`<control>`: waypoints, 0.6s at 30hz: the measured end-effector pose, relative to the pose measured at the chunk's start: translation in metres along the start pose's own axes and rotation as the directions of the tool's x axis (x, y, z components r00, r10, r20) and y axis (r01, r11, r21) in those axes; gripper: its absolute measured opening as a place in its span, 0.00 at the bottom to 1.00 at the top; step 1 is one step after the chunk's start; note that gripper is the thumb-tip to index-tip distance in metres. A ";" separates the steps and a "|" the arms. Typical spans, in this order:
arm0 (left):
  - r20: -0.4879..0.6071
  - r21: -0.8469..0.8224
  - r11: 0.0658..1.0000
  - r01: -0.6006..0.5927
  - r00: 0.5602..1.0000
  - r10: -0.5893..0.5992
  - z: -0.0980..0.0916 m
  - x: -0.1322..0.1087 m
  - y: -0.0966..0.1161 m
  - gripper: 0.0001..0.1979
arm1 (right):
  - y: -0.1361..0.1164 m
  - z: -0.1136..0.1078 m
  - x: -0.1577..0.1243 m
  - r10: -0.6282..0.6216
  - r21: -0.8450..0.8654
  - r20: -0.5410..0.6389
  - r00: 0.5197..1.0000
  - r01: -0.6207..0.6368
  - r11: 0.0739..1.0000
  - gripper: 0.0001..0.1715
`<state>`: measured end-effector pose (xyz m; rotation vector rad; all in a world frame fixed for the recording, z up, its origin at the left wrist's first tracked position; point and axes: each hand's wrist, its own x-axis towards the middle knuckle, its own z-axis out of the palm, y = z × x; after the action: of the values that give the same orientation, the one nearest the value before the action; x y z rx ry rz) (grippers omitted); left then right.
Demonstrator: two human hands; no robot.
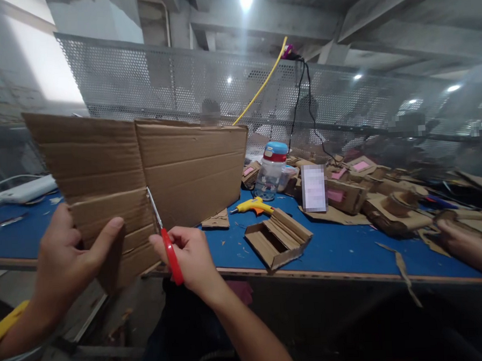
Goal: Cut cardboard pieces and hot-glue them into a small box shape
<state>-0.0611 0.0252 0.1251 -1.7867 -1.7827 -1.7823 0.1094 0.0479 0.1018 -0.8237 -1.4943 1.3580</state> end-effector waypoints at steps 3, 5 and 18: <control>-0.073 0.117 0.991 -0.064 0.995 0.073 0.006 -0.009 0.000 0.17 | -0.001 0.002 0.001 0.007 0.016 0.024 1.000 -0.007 1.000 0.29; -0.106 0.161 0.982 -0.098 0.988 0.116 0.008 -0.013 -0.002 0.18 | 0.000 0.002 0.002 0.017 0.028 0.050 0.999 -0.018 0.999 0.28; 0.273 -0.561 0.745 0.362 0.930 -0.247 -0.022 0.051 0.015 0.21 | -0.013 -0.034 0.004 0.094 -0.117 0.258 0.962 -0.066 0.991 0.32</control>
<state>-0.0815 0.0375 0.1780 -1.9917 -1.7798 -2.6526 0.1409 0.0617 0.1140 -0.8015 -1.7684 1.5034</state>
